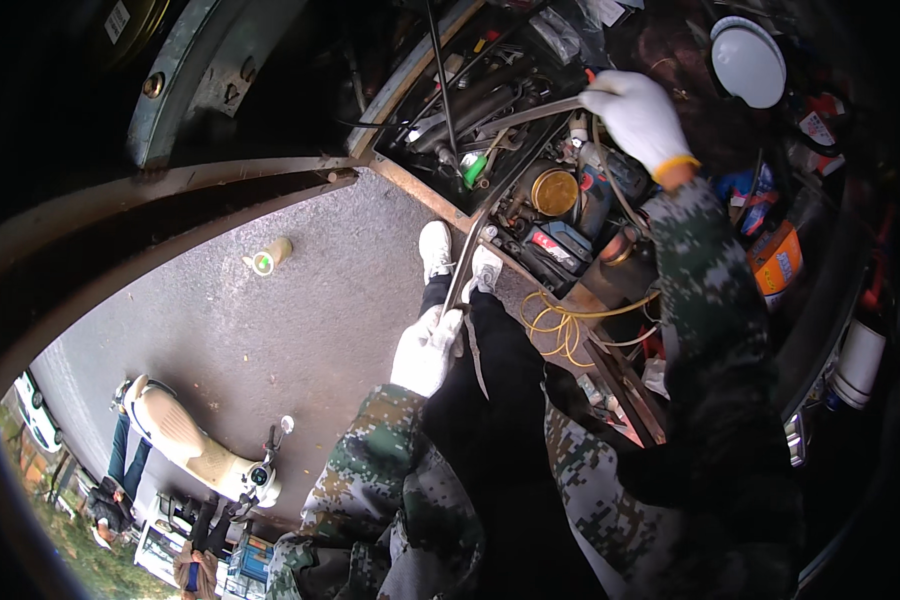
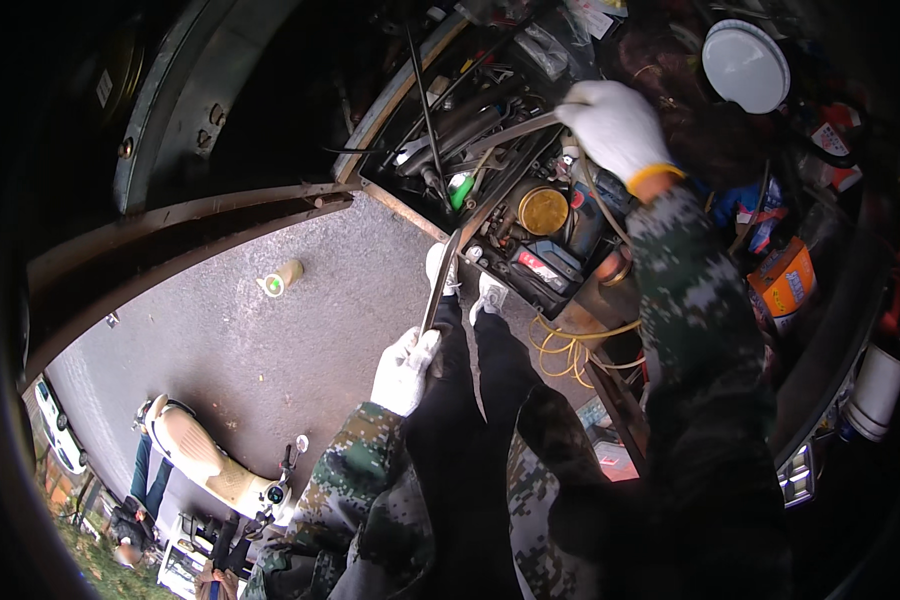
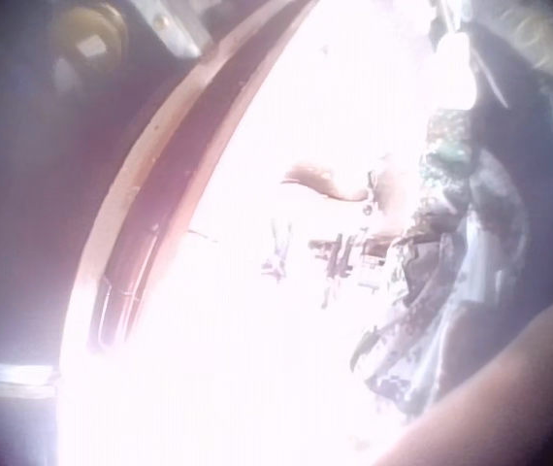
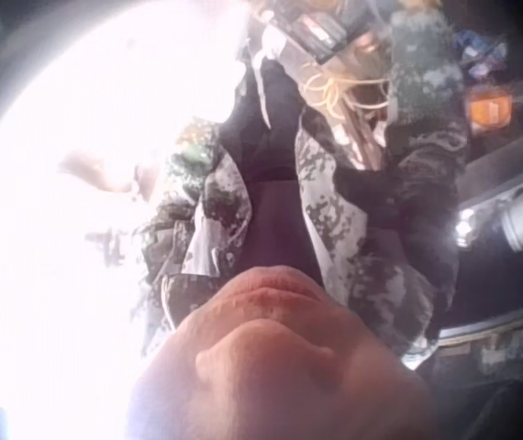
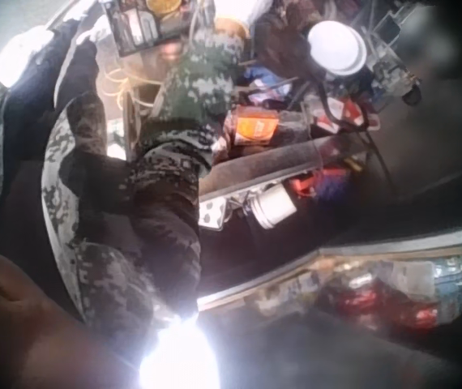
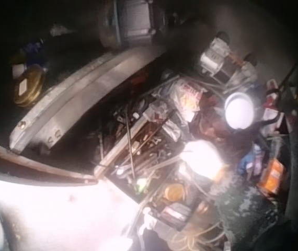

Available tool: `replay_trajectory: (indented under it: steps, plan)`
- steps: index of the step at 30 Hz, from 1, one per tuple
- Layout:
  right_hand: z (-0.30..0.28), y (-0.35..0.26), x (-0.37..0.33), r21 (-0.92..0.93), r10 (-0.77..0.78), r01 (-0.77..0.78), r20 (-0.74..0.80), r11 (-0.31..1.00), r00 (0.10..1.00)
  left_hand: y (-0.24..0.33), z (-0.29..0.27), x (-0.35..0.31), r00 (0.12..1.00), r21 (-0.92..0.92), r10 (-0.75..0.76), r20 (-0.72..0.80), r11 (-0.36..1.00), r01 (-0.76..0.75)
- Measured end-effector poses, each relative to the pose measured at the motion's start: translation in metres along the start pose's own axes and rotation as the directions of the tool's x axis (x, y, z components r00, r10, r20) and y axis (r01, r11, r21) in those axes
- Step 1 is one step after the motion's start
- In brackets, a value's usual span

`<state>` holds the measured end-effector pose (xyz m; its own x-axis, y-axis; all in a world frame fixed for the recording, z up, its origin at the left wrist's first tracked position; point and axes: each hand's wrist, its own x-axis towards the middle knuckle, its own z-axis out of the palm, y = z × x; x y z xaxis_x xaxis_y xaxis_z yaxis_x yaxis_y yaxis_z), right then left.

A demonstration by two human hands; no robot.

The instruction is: The person organizes tools and equipment inside a cluttered metal cabinet. They put on gloves, then repeatedly pick up, inspect, and reposition items such as a toolbox, power tool, cables, and various hand tools. The person closes and opens the cabinet doors multiple times while sorting the contents.

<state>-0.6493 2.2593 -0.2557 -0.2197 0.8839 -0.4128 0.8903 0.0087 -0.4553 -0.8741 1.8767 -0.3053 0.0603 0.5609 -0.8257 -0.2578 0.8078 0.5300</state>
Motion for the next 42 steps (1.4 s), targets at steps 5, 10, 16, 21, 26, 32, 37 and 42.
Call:
replay_trajectory:
  steps: [5, 10, 16, 21, 26, 32, 37, 42]
  plan:
    - [-0.098, -0.009, -0.099, -0.015, -0.061, 0.063, 0.110, 0.998, 0.992, 0.004, 0.024, 0.001, 0.940, 0.179, 0.314, -0.131, 0.940, -0.290]
    - [-0.072, -0.005, -0.142, 0.199, -0.231, 0.163, 0.397, 0.967, 0.888, 0.031, 0.050, 0.012, 0.845, 0.428, 0.534, 0.021, 0.759, -0.490]
    - [0.021, 0.000, -0.127, 0.271, -0.131, 0.025, 0.382, 0.962, 0.915, 0.026, 0.079, 0.006, 0.938, -0.263, 0.053, 0.343, 0.964, 0.042]
    - [0.079, -0.006, -0.101, 0.326, -0.119, 0.088, 0.074, 0.941, 0.990, -0.004, 0.067, -0.011, 0.962, -0.502, 0.050, 0.268, 0.860, 0.095]
    - [0.175, -0.040, -0.061, -0.197, -0.281, 0.301, 0.121, 0.933, 0.952, -0.027, 0.045, -0.031, 0.982, -0.434, -0.097, 0.163, 0.886, 0.160]
    - [0.221, -0.052, -0.025, -0.315, -0.122, 0.159, 0.132, 0.936, 0.984, -0.027, 0.035, -0.045, 0.977, -0.316, -0.145, 0.154, 0.930, 0.188]
    - [0.136, -0.012, 0.028, -0.441, -0.241, 0.314, 0.214, 0.841, 0.947, -0.014, 0.034, -0.033, 0.983, -0.077, -0.071, 0.169, 0.993, 0.085]
    - [0.063, 0.020, 0.065, -0.497, -0.139, 0.228, 0.209, 0.837, 0.968, 0.003, 0.047, 0.020, 0.830, 0.535, 0.550, 0.092, 0.676, -0.508]
